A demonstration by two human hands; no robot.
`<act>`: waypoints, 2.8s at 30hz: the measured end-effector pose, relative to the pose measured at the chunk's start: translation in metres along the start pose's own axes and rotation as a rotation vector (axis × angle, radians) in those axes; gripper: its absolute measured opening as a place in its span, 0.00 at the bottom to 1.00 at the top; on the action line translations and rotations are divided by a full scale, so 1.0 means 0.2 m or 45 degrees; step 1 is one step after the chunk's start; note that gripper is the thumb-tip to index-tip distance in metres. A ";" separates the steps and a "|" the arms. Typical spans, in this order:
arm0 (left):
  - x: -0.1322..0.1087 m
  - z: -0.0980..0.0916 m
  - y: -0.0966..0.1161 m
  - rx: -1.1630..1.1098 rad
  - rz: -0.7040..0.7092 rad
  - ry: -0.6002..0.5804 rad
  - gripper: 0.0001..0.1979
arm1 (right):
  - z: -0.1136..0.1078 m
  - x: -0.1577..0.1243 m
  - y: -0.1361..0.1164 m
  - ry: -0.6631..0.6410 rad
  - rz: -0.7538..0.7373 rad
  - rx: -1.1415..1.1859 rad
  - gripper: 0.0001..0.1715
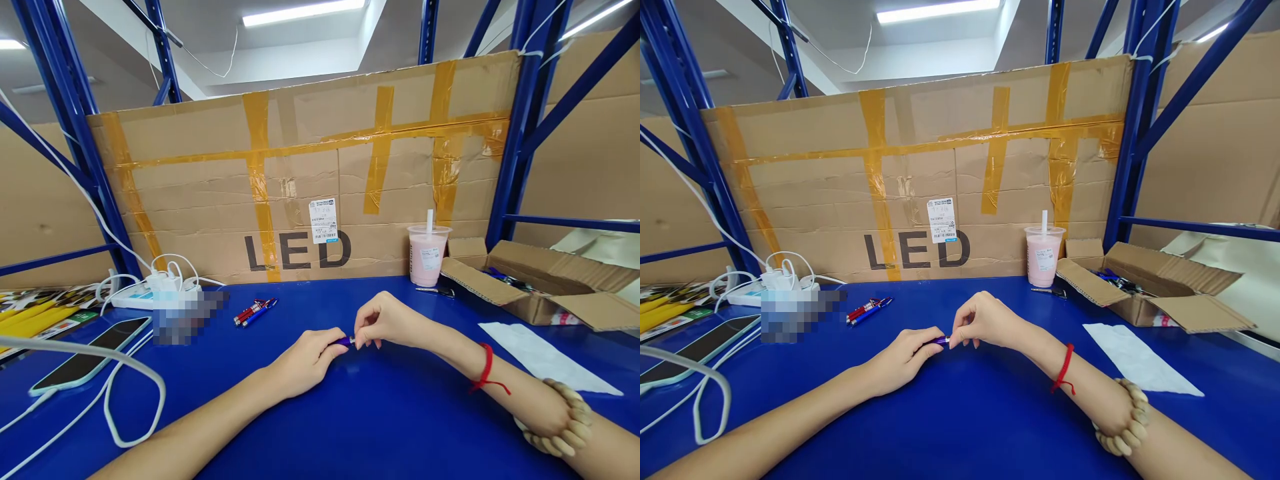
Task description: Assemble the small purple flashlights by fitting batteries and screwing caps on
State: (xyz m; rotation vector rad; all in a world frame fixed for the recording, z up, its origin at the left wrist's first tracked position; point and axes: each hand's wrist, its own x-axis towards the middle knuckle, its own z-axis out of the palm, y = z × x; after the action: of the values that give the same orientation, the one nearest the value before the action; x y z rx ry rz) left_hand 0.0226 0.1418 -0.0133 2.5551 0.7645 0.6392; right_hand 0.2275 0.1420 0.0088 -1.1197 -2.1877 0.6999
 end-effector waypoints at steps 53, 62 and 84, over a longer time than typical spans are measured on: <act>0.04 -0.01 0.01 0.100 -0.246 0.373 0.14 | 0.03 -0.01 -0.02 0.622 -0.417 -0.810 0.18; 0.02 0.03 0.03 0.026 -0.249 0.320 0.10 | 0.04 0.00 -0.04 0.635 -0.478 -0.473 0.19; 0.01 0.03 0.01 0.058 -0.139 0.306 0.07 | 0.10 0.02 -0.06 0.346 0.136 0.370 0.15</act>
State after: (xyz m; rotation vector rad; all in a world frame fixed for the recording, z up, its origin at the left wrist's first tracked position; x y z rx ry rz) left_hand 0.0278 0.1401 -0.0158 2.4842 1.0011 0.9129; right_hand 0.2059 0.1351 0.0045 -1.1127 -1.7468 0.8286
